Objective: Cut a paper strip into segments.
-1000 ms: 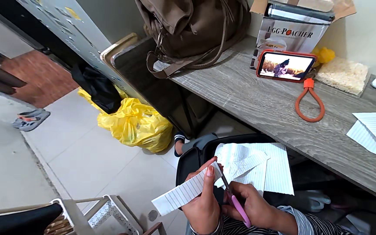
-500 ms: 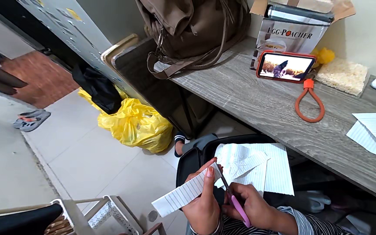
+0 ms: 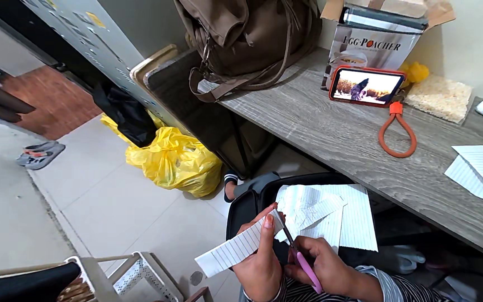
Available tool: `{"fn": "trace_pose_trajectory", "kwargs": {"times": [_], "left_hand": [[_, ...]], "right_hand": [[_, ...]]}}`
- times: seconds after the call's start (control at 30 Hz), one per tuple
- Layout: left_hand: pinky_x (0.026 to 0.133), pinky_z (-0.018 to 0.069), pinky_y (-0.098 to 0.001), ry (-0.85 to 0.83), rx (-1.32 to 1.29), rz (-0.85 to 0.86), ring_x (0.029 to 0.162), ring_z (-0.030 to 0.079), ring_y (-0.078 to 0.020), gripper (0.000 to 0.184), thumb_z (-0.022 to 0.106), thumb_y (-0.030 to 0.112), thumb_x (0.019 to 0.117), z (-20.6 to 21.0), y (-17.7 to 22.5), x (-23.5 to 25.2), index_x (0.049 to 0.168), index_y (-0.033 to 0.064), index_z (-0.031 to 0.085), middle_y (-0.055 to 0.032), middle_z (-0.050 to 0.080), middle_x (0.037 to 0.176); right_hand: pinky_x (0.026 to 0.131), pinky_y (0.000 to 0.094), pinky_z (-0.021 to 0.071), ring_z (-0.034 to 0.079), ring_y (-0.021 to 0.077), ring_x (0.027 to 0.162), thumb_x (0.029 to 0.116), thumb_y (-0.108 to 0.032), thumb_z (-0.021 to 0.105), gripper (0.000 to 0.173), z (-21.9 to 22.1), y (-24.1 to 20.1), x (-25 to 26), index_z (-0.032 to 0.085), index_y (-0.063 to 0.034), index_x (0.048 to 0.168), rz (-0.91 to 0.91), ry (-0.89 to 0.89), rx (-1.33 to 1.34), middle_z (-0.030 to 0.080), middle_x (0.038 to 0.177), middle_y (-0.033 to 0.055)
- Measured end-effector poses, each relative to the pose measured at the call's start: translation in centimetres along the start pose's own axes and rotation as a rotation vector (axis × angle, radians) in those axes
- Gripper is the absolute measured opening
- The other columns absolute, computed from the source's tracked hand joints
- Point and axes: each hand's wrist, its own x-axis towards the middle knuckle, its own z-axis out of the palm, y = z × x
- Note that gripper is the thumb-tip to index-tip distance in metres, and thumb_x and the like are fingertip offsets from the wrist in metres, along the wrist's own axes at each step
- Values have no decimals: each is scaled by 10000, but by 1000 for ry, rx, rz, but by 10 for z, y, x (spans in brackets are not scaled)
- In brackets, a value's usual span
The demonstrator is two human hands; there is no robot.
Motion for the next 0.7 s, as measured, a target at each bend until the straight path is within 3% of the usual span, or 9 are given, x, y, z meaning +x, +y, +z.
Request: {"fn": "trace_pose_trajectory", "kwargs": {"times": [0.2, 0.53, 0.7], "left_hand": [[743, 637, -274, -11, 28, -6, 816, 769, -152, 37, 722, 90, 903, 0, 2, -2, 875, 80, 743, -107, 791, 966], [754, 642, -287, 3, 21, -4, 827, 773, -164, 38, 705, 61, 906, -1, 1, -1, 897, 59, 742, -118, 790, 965], [749, 638, -274, -19, 27, -2, 831, 771, -157, 38, 718, 89, 908, -1, 0, -2, 879, 81, 740, -107, 790, 974]], "right_hand": [[588, 93, 415, 512, -70, 642, 875, -114, 746, 228, 0, 1, 0, 621, 12, 1019, 34, -40, 8, 589, 742, -26], [545, 85, 394, 492, -82, 586, 884, -110, 750, 176, 1, 2, 0, 647, 24, 930, 7, 7, 20, 591, 674, -30], [601, 95, 425, 521, -64, 656, 879, -125, 746, 242, 1, 2, 0, 622, 14, 1035, 29, -34, 2, 598, 765, -19]]}}
